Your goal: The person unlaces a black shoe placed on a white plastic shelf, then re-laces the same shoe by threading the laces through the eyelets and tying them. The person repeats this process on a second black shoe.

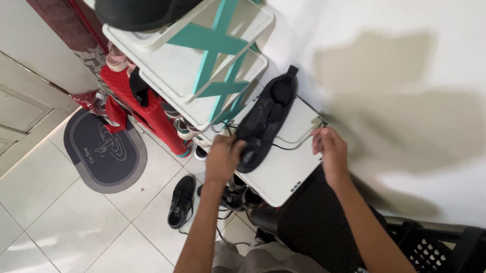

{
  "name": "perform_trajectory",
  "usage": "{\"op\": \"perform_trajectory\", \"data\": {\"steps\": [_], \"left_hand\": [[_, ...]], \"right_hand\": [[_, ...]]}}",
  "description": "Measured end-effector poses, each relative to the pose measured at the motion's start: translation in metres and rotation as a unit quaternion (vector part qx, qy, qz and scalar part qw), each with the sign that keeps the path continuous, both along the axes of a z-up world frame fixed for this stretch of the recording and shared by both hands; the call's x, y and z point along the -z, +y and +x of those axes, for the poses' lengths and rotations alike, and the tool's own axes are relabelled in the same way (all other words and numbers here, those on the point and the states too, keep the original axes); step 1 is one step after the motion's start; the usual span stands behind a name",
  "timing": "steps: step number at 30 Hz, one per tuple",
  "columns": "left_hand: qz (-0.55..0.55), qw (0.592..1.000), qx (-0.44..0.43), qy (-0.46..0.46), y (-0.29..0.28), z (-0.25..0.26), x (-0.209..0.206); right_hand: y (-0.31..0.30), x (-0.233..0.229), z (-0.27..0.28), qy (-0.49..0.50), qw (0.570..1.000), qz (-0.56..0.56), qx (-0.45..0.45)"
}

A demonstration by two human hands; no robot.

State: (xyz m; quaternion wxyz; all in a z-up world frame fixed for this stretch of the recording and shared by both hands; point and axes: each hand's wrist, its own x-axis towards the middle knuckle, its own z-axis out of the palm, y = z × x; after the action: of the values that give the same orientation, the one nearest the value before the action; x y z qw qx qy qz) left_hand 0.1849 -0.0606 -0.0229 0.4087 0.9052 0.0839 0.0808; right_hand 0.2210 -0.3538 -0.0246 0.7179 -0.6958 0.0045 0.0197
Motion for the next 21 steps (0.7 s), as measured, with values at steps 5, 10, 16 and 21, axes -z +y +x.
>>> {"op": "perform_trajectory", "data": {"steps": [5, 10, 16, 21], "left_hand": [[-0.197, 0.978, -0.064, -0.024, 0.052, -0.043, -0.003], [-0.357, 0.934, -0.013, 0.026, 0.064, -0.119, 0.002], [-0.443, 0.887, 0.042, 0.127, 0.052, -0.220, 0.023], [-0.452, 0.877, 0.045, 0.157, 0.044, -0.295, 0.031]], "right_hand": [[-0.013, -0.011, -0.031, 0.096, 0.992, 0.074, -0.014], [0.020, 0.002, -0.097, 0.149, 0.968, 0.179, -0.092], [0.085, 0.023, -0.211, 0.259, 0.950, 0.154, -0.082], [0.116, 0.026, -0.293, 0.298, 0.944, 0.122, -0.071]]}}
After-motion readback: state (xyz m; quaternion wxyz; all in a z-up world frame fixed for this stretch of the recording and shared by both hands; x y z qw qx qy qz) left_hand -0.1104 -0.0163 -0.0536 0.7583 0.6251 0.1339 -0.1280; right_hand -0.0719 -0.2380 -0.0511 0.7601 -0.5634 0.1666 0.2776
